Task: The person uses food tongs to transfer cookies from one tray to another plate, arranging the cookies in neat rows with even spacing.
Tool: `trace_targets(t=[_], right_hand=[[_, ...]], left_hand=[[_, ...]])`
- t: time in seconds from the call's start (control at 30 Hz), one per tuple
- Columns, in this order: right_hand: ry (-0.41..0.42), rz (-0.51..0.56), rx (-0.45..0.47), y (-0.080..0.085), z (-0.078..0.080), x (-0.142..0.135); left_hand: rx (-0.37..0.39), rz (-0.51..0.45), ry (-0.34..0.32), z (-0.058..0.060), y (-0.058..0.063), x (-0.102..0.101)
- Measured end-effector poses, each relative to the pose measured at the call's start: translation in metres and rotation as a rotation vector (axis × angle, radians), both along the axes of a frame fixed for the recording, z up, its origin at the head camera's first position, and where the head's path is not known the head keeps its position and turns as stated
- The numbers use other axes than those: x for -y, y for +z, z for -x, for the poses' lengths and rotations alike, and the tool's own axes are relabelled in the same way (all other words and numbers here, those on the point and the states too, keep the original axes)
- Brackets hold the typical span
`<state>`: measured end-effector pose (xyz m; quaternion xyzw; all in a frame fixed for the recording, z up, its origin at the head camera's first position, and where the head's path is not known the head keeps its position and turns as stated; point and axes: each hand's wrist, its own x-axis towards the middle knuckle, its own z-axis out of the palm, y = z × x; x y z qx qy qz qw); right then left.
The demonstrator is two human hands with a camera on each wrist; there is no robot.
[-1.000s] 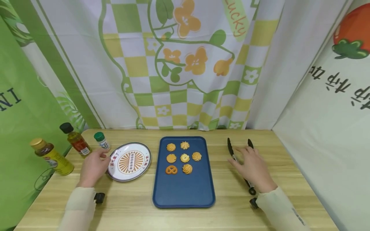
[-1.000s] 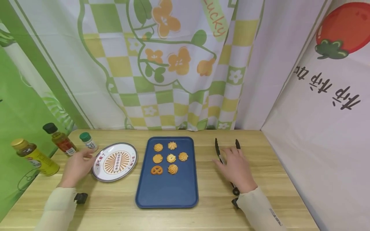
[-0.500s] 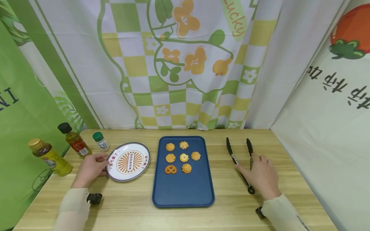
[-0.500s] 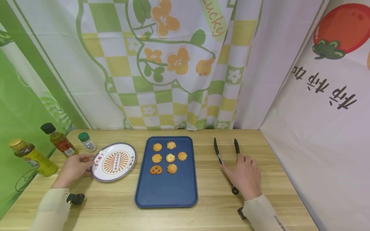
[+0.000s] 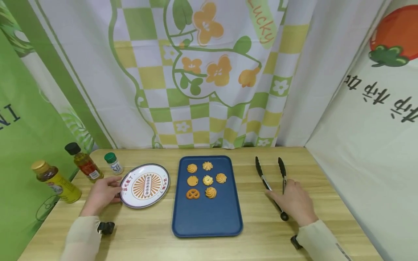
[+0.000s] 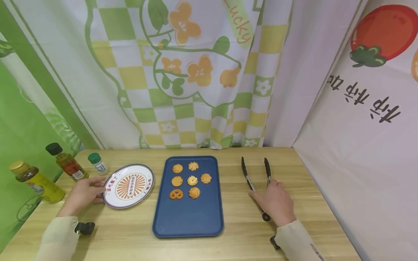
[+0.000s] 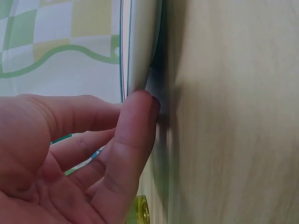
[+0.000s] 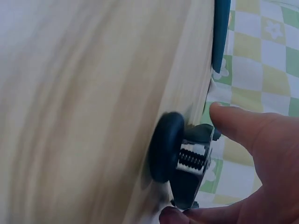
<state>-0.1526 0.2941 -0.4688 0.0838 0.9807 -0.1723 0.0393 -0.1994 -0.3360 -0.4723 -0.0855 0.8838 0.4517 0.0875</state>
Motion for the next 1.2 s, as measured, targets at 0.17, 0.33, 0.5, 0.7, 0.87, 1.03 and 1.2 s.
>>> trace_targets(t=[0.17, 0.33, 0.5, 0.7, 0.87, 1.03, 1.2], right_hand=[[0.008, 0.001, 0.005, -0.001, 0.003, 0.002], [0.010, 0.002, 0.017, 0.002, 0.006, 0.005], [0.015, -0.005, 0.029, 0.003, 0.007, 0.006], [0.013, -0.021, 0.055, 0.006, 0.007, 0.006], [0.023, -0.030, 0.054, 0.010, 0.005, 0.002], [0.024, -0.016, -0.025, 0.012, 0.004, 0.003], [0.032, -0.027, -0.112, 0.010, 0.004, 0.007]], left_hand=[[-0.004, 0.011, -0.006, -0.001, -0.002, 0.000], [-0.001, 0.021, -0.009, 0.000, -0.002, 0.001], [-0.006, 0.015, -0.008, -0.001, -0.001, 0.000], [0.000, 0.010, -0.008, -0.002, 0.000, -0.002], [0.001, 0.016, -0.009, -0.002, 0.001, -0.003], [-0.008, 0.020, -0.013, -0.002, 0.002, -0.004], [-0.025, 0.011, -0.023, -0.002, -0.001, -0.002]])
